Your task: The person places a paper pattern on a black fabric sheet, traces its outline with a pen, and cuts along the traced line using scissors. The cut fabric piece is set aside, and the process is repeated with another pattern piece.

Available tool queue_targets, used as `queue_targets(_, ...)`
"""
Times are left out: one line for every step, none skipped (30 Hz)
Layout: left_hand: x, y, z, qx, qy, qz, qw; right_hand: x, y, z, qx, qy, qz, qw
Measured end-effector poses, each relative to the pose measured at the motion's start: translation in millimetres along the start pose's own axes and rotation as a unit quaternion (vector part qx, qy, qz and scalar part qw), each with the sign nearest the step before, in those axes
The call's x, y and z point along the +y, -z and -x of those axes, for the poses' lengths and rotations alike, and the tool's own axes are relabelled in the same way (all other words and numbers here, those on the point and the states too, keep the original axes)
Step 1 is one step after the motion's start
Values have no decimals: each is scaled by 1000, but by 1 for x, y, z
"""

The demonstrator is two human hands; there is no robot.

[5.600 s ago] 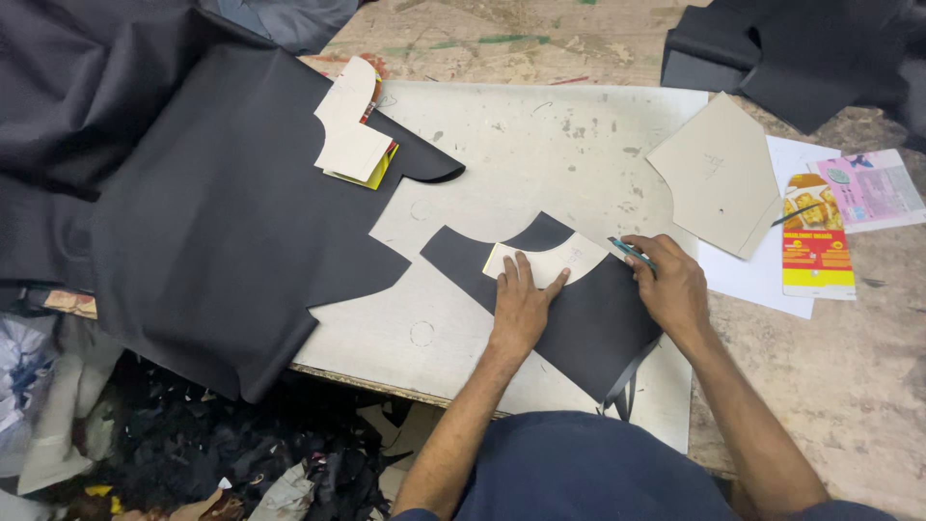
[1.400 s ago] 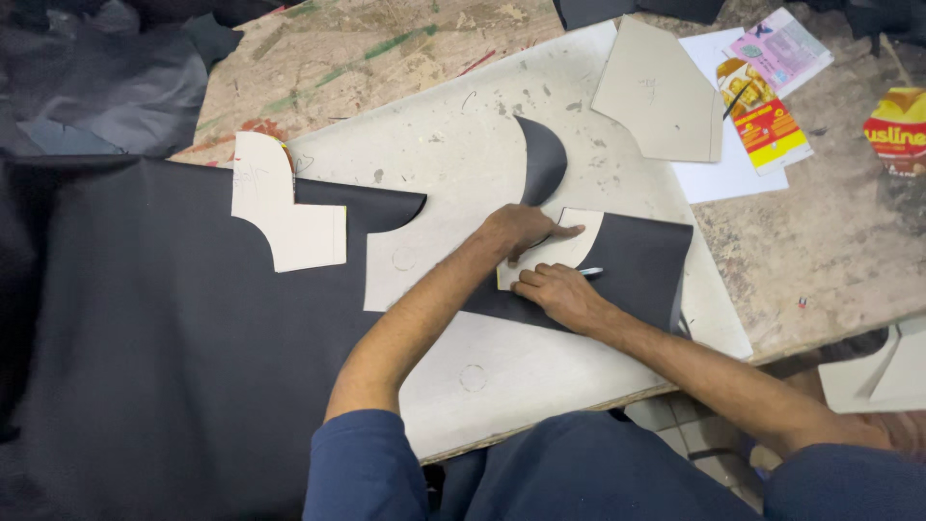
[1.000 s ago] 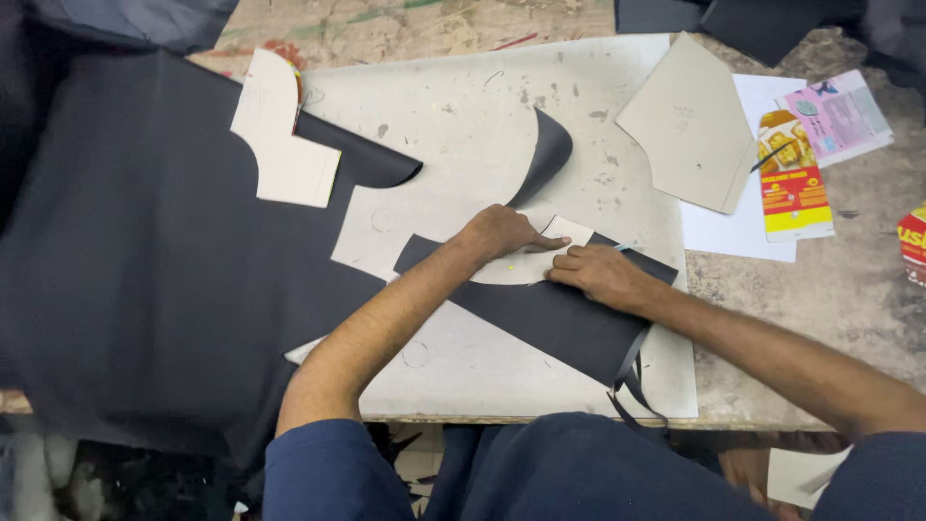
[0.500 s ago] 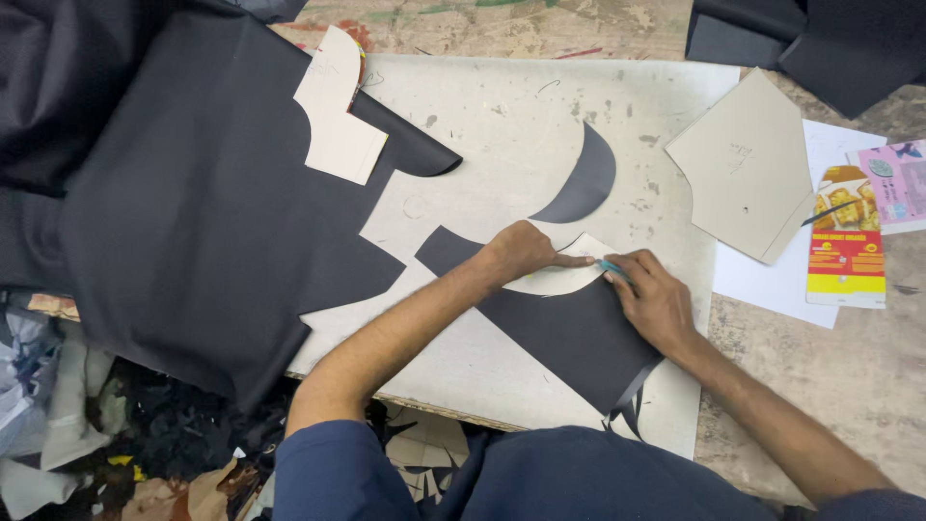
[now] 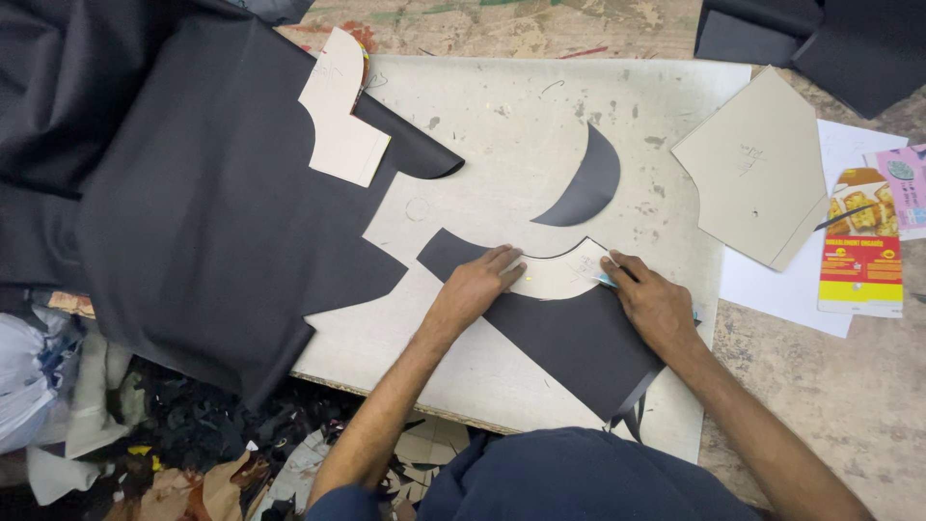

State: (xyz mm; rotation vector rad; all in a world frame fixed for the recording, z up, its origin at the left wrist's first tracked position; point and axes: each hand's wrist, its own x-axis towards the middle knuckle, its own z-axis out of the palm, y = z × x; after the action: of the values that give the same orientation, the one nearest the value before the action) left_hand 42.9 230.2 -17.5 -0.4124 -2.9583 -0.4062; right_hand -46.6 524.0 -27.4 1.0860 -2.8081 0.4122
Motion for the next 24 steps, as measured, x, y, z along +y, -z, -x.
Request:
queue_targets(-1,-1,-1,-2,-1,-4,1000,0,-1,0,5,-1,-8,1000)
queue_targets(-2,-2,-3,-5,-3,-10,1000,1,-2,-1,11,-3,-16,1000)
queue_targets(-2,-3,-4,-9,-6,-15,1000,1,-3,-1,17,-6,-25,1000)
queue_targets(-2,-3,-4,-15,-8,-21,1000,2,-3,-1,10,-14,-31,999)
queue_targets(-2,-3,-3,-22,-10,-27,999,2,-4,-2,2,-22,-38,999)
queue_targets(-3,-2,-2,-30,-12,-32,999,2,-4,-2,-7,-31,-45,998)
queue_targets(-3,-1,-1,-34,-20,-39,998,2,-4,-2,1,-30,-54,998)
queue_targets(-3,0,1,-37,-28,-46,998,2,-3,-2,9,-30,-63,998)
queue_targets(-4,2,2,-39,-37,-53,997,2,-3,-2,18,-30,-70,997)
queue_targets(-5,3,2,-34,-38,-34,998,2,-3,-2,28,-31,-81,996)
queue_targets(-5,4,3,-29,-39,-14,999,2,-2,-1,38,-31,-90,995)
queue_targets(-5,5,4,-22,-39,5,999,1,-1,-1,49,-31,-100,993)
queue_targets(-5,5,3,-20,-46,-6,999,1,-1,-1,43,-33,-97,994)
queue_targets(-6,5,2,-18,-52,-19,998,0,0,-1,38,-35,-96,994)
queue_targets(-6,6,1,-16,-57,-30,998,-1,0,-1,31,-36,-95,994)
queue_targets(-6,7,1,-21,-68,-31,997,-2,1,-1,23,-41,-84,995)
queue_targets(-8,8,-2,-26,-80,-32,996,-3,1,-2,15,-45,-73,996)
queue_targets(-10,10,-6,-30,-92,-33,995,-4,2,-3,7,-50,-63,997)
queue_targets(-12,12,-10,-52,-107,-61,991,-6,3,-3,8,-44,-54,998)
queue_targets(-13,13,-16,-72,-123,-88,986,-8,5,-4,10,-38,-45,998)
queue_targets(-14,15,-24,-93,-140,-114,979,-9,7,-5,11,-33,-35,999)
queue_targets(-15,16,-33,-113,-164,-133,971,-12,10,-7,1,-35,-32,999)
queue_targets(-14,16,-42,-133,-188,-151,961,-14,14,-9,-10,-39,-29,999)
queue_targets(-13,17,-51,-154,-212,-167,951,-17,18,-9,-22,-43,-25,999)
